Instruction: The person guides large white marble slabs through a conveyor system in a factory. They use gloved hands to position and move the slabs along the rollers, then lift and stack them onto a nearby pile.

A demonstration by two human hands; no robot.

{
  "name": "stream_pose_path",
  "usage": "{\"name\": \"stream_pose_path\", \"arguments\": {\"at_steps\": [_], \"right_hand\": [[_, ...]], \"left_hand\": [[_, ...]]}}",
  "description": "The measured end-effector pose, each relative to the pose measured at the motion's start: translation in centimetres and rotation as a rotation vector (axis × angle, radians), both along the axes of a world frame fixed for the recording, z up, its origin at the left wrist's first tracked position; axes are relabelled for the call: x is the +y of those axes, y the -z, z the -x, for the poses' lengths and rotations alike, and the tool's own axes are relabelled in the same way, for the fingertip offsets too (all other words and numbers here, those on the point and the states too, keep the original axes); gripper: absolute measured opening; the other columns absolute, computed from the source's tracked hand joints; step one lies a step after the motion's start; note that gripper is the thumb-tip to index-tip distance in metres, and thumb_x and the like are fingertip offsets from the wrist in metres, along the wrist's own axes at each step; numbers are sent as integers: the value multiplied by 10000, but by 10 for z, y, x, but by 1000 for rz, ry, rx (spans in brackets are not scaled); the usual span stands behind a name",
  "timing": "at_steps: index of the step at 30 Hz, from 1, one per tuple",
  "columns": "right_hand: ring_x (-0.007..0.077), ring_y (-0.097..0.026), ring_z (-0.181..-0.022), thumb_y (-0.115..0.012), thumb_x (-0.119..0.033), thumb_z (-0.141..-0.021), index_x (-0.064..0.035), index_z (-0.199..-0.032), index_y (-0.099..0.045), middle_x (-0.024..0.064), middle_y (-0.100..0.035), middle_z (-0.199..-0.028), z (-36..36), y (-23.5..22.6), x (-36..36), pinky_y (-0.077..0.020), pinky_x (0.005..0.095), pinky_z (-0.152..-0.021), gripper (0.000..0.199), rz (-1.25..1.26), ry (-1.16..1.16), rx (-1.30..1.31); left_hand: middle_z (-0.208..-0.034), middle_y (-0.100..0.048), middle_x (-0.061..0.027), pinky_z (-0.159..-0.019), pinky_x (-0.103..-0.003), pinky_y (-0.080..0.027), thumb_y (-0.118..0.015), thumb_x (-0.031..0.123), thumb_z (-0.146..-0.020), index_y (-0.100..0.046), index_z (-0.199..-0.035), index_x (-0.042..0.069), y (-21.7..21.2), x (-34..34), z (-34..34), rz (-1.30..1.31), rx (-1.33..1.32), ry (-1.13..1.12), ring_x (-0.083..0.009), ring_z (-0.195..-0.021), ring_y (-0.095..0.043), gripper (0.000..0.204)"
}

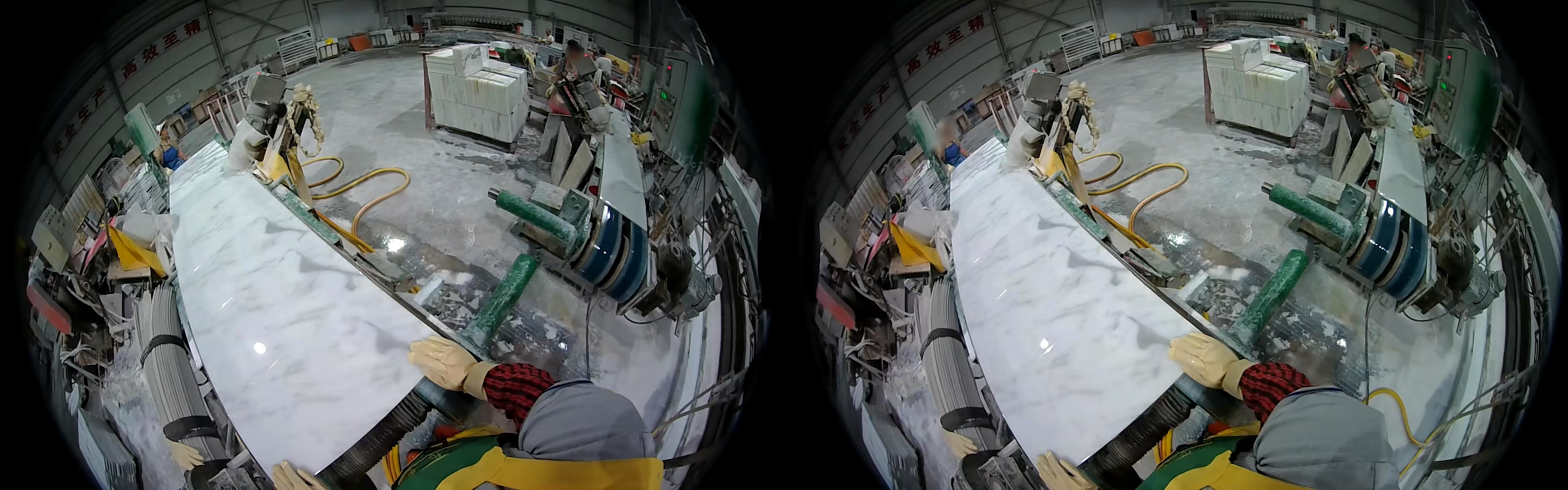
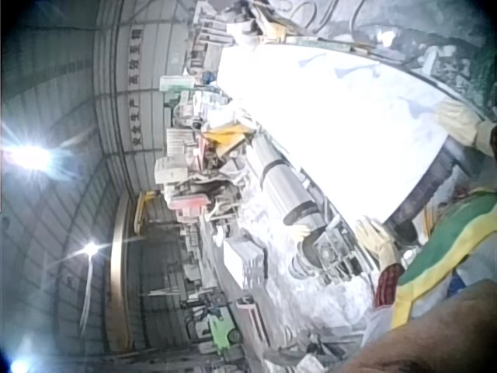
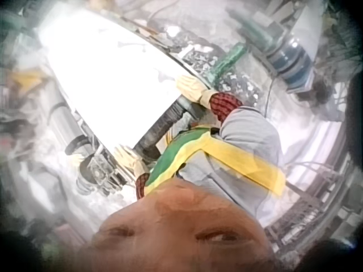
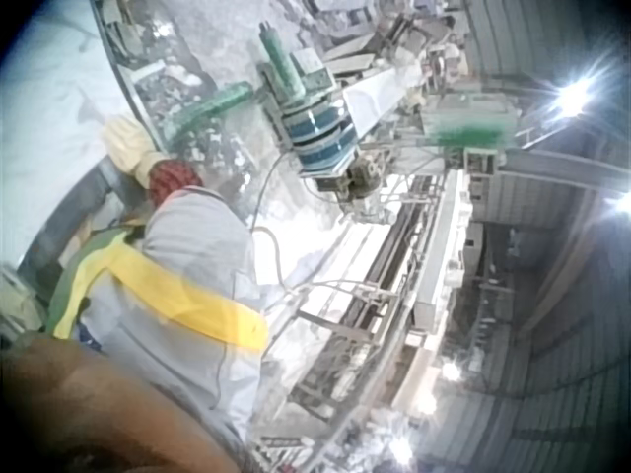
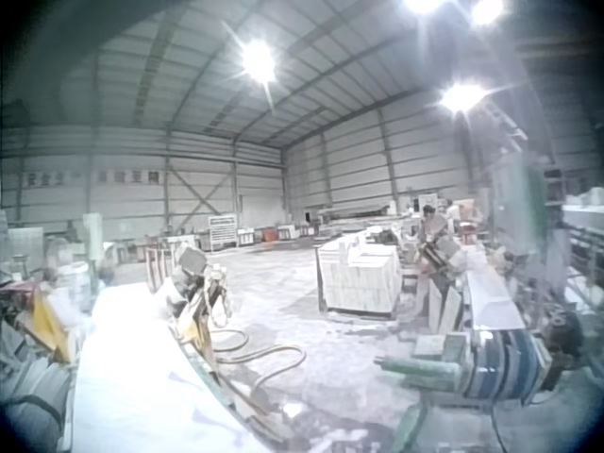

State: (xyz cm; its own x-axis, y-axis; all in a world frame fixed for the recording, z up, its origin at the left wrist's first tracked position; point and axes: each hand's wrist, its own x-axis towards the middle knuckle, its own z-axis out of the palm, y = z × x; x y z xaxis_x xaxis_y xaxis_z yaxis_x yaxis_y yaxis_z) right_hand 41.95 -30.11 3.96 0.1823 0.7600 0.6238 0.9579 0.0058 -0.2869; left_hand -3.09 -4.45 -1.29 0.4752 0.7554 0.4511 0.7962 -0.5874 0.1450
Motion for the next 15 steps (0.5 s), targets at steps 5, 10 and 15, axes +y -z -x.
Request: {"name": "stream_pose_path", "arguments": {"at_steps": [5,10,15], "right_hand": [[449,-689,-1177,-751,-40,-917,-12,-1305,-692,223,-712,-1271,0,4,-1,-560,536,-1070,394,23,-2,0],[447,-689,-1189,-747,-43,-920,-13,-1303,-692,224,-713,-1282,1,5,-3,-558,537,-1078,388,39,8,4],[442,-694,-1187,-739,-34,-919,-17,-1298,-696,218,-716,-1280,2,8,-4,-562,533,-1071,381,29,21,5]], "left_hand": [[-1595,-629,-293,-1307,-614,-383,-560,309,-1168,-699,-1528,25,3,0,3,-19,1,10,-508,-1514,-538,479],[-1598,-635,-279,-1307,-607,-387,-567,308,-1163,-708,-1519,36,5,-2,4,-12,11,-18,-498,-1512,-548,470],[-1609,-634,-262,-1316,-598,-381,-565,312,-1163,-709,-1520,44,1,-6,1,12,13,-34,-481,-1525,-545,469]]}}
